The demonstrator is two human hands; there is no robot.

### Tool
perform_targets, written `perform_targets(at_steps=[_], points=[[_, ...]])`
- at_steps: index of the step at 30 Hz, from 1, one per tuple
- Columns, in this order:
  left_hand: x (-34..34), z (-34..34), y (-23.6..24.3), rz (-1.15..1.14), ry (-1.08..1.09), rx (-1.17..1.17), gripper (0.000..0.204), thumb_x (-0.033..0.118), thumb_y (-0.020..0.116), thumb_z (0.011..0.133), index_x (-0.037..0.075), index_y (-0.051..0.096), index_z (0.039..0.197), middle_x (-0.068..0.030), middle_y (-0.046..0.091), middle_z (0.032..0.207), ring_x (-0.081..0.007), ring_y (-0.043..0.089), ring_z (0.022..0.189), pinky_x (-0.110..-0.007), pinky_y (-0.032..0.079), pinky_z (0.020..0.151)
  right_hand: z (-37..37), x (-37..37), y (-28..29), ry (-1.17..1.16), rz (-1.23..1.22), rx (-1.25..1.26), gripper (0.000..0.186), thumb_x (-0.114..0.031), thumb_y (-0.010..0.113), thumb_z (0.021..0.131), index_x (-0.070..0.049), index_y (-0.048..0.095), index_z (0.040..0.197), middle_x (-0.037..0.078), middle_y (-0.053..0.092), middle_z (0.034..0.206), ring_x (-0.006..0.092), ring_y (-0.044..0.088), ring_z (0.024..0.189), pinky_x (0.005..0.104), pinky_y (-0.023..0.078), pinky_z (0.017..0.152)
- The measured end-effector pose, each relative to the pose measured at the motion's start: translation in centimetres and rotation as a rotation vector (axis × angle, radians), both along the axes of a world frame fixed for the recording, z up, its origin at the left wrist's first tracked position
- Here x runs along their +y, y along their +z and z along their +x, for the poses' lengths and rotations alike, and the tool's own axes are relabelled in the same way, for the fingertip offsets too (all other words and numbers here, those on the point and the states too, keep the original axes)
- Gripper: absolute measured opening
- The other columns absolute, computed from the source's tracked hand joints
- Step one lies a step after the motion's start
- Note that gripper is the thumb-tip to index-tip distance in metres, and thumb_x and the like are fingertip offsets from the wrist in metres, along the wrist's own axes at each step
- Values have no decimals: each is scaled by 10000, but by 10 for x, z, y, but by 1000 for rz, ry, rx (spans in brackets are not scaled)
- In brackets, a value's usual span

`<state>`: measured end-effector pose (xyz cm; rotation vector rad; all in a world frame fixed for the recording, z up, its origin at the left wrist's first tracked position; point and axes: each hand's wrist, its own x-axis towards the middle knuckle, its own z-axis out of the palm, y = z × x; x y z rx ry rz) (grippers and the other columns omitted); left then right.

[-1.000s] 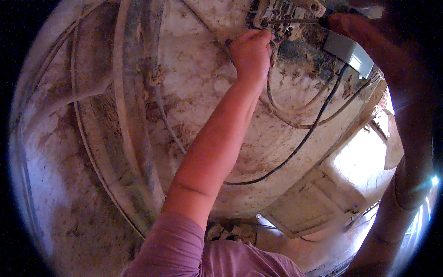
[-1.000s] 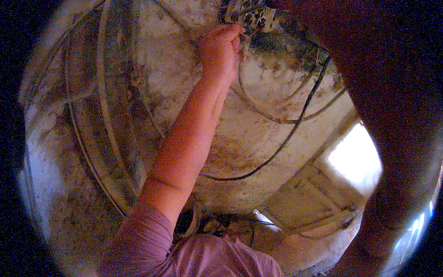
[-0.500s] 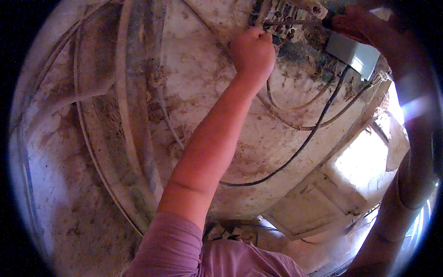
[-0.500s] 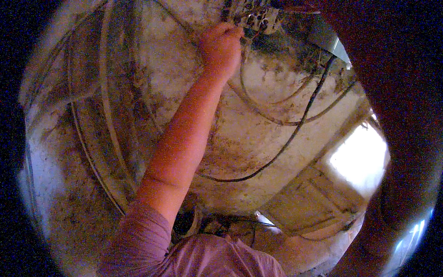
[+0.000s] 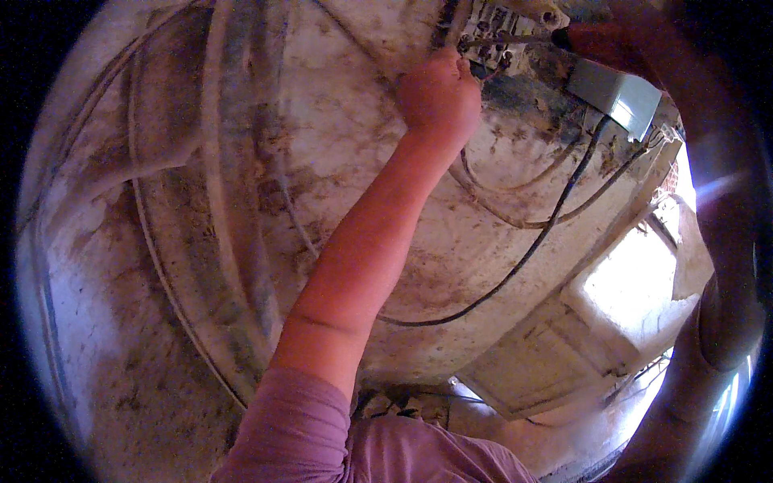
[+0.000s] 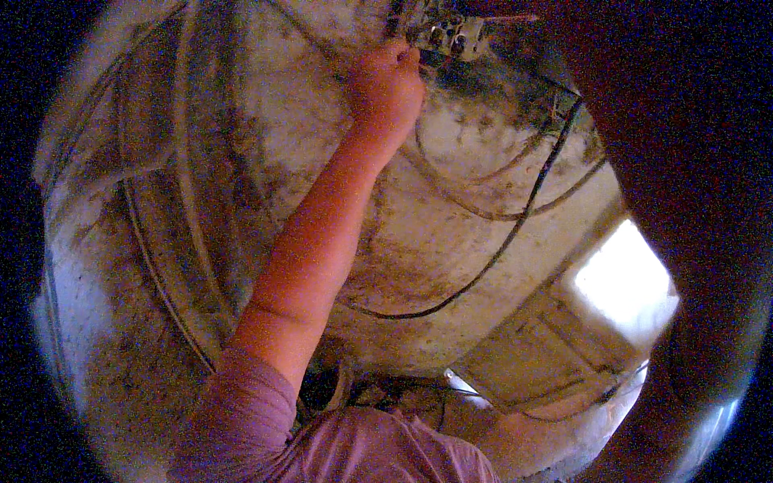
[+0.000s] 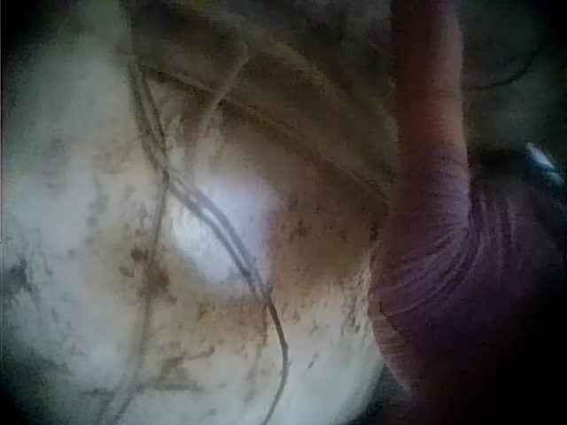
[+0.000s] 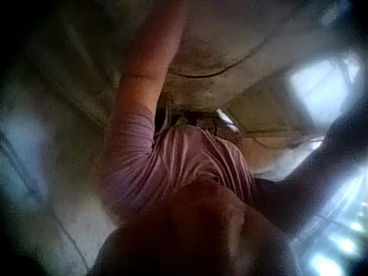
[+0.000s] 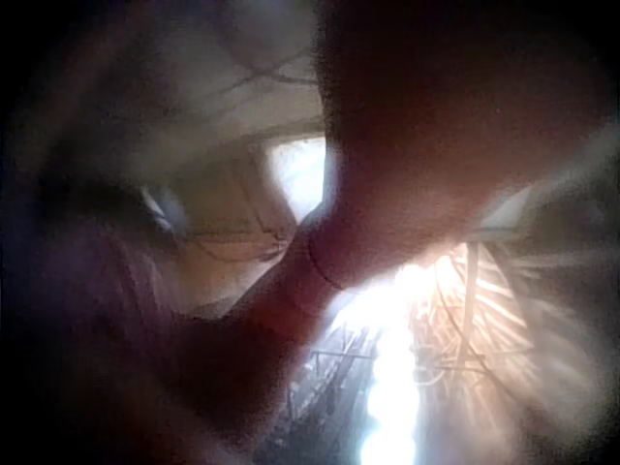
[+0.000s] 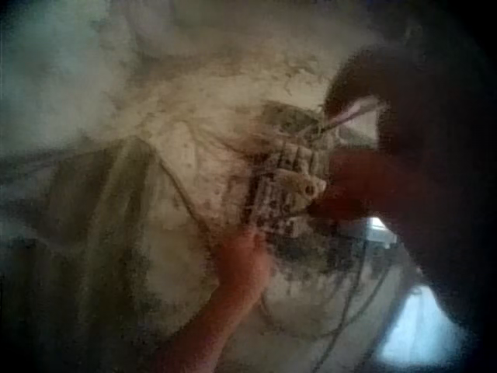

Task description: The person is working on an electrical junction box mounted on a dirty wall. They use a screwdriver to tighten screws on the terminals of a white plastic box, securing wires in place. The person repeatedly adjusts the wires and tightens connections throughout the clip.

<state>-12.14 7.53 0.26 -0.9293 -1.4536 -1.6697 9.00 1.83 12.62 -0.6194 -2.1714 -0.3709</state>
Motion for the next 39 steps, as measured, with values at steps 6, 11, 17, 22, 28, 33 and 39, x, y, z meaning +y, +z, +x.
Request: perform_targets(at_steps=[6,11,17,22,28,33,39], points=[[9,5,2,76,25,10,128,170,562,772,59,611,729,-163,602,651,-374,590,613,-468,467,567,6,-9,3,-31,18,17,262,-201,597,848,5,599,1010,21,560,687,62,453,612,198,308,557],[2,5,3,86,27,18,138,178,577,765,59,616,708,-153,603,647,-359,593,609,-459,465,555,6,-9,5,-16,22,23,265,-204,596,848,5,600,1012,17,555,678,59,445,600,197,302,546],[8,10,9,1,22,5,136,181,583,762,61,598,699,-138,607,659,-344,600,615,-445,467,550,15,-13,12,-45,46,38,269,-208,596,848,5,601,1013,13,548,667,56,436,585,196,294,533],[5,4,2,-23,46,10,146,183,569,782,57,586,709,-139,619,710,-344,605,640,-449,473,569,16,-10,12,-27,33,44,272,-211,595,848,4,602,1015,9,543,658,54,429,572,196,288,523],[2,9,4,-1,-34,-25,147,169,549,799,54,582,713,-147,615,697,-357,602,641,-464,475,581,19,-13,17,-41,33,52,276,-214,594,848,4,603,1016,5,537,647,51,420,558,195,280,510],[0,-1,-2,65,26,-20,150,176,552,794,53,589,716,-158,613,664,-361,606,630,-462,483,585,8,-8,15,-24,14,38,279,-217,593,848,3,603,1018,1,531,638,49,412,545,195,274,499],[3,-6,-5,17,39,-53,156,180,551,791,55,593,706,-173,606,636,-364,607,608,-464,486,583,7,-1,13,-13,-1,31,283,-221,593,847,3,605,1020,-3,525,627,46,403,531,194,266,487]])
